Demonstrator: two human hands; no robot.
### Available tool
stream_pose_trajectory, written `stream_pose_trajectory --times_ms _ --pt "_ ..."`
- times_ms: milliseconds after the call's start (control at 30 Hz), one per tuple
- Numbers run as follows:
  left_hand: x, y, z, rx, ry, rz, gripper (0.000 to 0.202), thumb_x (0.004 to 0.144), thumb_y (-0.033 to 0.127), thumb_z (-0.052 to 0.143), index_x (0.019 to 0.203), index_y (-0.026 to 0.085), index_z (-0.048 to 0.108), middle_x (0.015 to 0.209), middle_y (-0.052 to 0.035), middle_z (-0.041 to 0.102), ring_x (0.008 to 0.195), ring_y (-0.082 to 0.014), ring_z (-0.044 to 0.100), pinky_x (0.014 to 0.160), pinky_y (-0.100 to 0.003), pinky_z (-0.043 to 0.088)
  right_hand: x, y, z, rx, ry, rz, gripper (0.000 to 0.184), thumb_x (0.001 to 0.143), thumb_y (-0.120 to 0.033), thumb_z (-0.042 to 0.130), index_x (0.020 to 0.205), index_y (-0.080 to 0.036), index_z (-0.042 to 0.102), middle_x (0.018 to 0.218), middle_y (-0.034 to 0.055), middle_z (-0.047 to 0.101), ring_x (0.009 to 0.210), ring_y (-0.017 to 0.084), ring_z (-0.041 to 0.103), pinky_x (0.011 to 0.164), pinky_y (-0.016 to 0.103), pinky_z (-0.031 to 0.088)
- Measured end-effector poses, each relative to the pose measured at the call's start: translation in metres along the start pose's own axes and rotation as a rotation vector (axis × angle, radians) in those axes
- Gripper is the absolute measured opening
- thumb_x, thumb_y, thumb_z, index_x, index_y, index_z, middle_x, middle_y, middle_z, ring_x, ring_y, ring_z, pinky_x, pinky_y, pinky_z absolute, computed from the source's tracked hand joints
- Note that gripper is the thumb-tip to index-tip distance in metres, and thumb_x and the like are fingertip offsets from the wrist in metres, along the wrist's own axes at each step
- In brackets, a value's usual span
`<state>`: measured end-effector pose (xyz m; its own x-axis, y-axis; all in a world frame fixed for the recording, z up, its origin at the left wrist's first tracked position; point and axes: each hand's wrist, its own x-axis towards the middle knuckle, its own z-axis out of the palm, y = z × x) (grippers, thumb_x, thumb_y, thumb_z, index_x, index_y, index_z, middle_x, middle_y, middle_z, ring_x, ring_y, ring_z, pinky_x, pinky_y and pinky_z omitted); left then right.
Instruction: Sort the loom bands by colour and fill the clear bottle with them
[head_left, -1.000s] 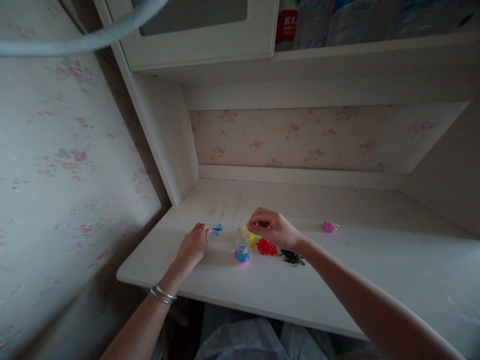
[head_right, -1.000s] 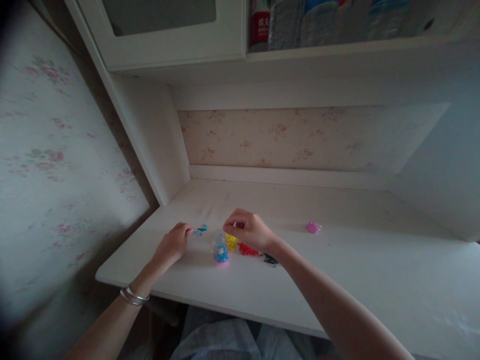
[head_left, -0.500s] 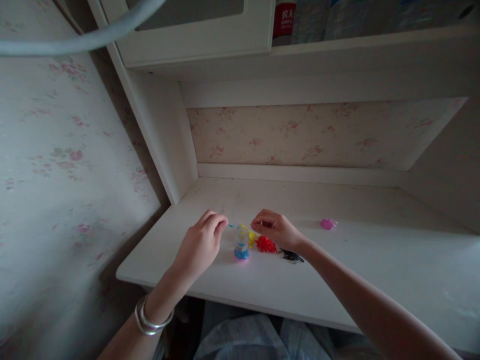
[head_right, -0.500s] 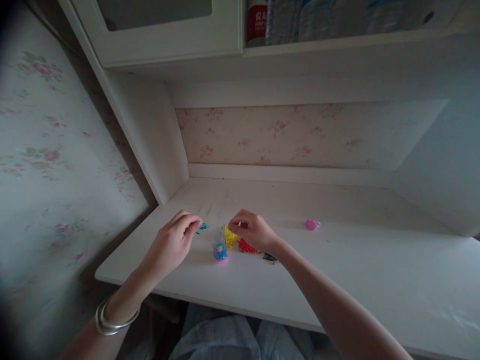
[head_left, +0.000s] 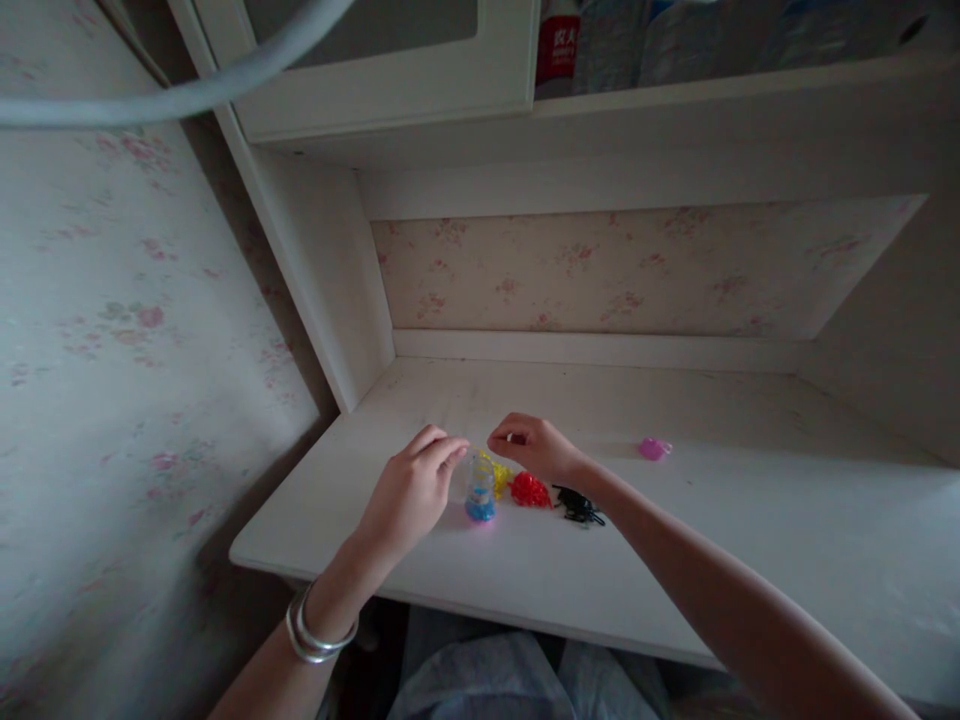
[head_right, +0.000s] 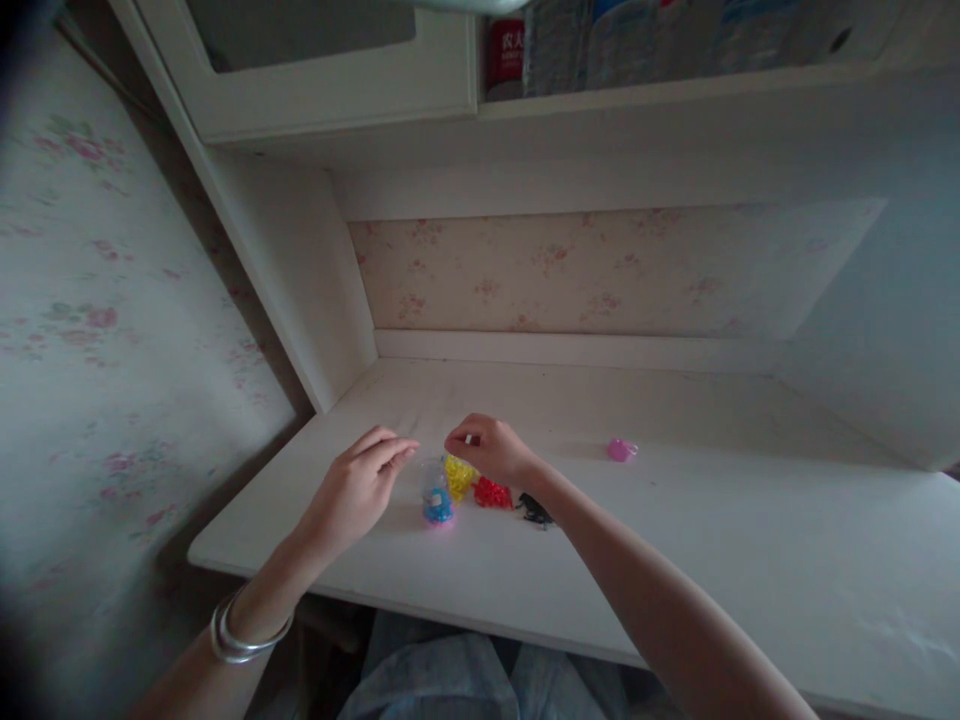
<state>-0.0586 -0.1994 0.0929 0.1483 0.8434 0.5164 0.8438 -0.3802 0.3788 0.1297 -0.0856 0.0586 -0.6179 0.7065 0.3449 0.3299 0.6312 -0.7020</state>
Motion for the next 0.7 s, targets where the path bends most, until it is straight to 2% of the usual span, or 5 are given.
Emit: stream_pose_trajectory --times_ms 67,167,367,533,700 --pt "-0.005 -0.012 0.001 -0.045 0.069 -0.069 0.027 0.092 0.031 0.039 0.097 0.019 0.063 0.093 -0.0059 0.062 0.085 -0.014 0.059 0.078 -0.023 0.046 0.013 0.004 0.005 -0.087 -0.055 -0.015 0.019 0.082 -0.028 0.055 0.083 -0.017 0.07 0.081 0.0031 0.064 0.069 0.011 0.056 0.063 0.021 0.041" --pt "-0.02 -0.041 0.01 -0.055 0.079 -0.187 0.027 0.092 0.032 0.04 0.093 0.018 0.064 0.093 -0.0061 0.063 0.086 -0.0152 0.059 0.078 -0.024 0.046 0.036 0.01 0.016 -0.27 -0.2 -0.079 0.021 0.083 -0.023 0.051 0.091 -0.018 0.07 0.088 0.0051 0.067 0.078 0.014 0.059 0.071 0.024 0.042" --pt "-0.05 -0.1 0.038 0.087 -0.087 -0.357 0.022 0.089 0.026 0.042 0.094 0.02 0.063 0.093 -0.0053 0.064 0.086 -0.0166 0.06 0.08 -0.027 0.046 0.08 0.018 0.048 -0.427 -0.468 -0.151 0.034 0.079 -0.012 0.052 0.109 -0.016 0.066 0.102 0.0114 0.068 0.088 0.019 0.061 0.074 0.026 0.044" --pt "-0.052 -0.115 0.046 0.116 -0.144 -0.358 0.024 0.088 0.027 0.042 0.102 0.019 0.06 0.1 -0.0066 0.063 0.089 -0.0166 0.06 0.083 -0.028 0.045 0.101 0.026 0.068 -0.468 -0.557 -0.171 0.039 0.074 -0.007 0.055 0.109 -0.017 0.066 0.086 0.0057 0.071 0.069 0.013 0.061 0.059 0.019 0.041" --pt "-0.042 -0.122 0.049 0.104 -0.196 -0.403 0.026 0.087 0.028 0.043 0.107 0.021 0.059 0.105 -0.0049 0.062 0.09 -0.016 0.06 0.086 -0.028 0.044 0.107 0.026 0.073 -0.49 -0.641 -0.222 0.03 0.078 -0.014 0.057 0.105 -0.02 0.069 0.074 -0.0002 0.07 0.059 0.009 0.055 0.053 0.017 0.036"
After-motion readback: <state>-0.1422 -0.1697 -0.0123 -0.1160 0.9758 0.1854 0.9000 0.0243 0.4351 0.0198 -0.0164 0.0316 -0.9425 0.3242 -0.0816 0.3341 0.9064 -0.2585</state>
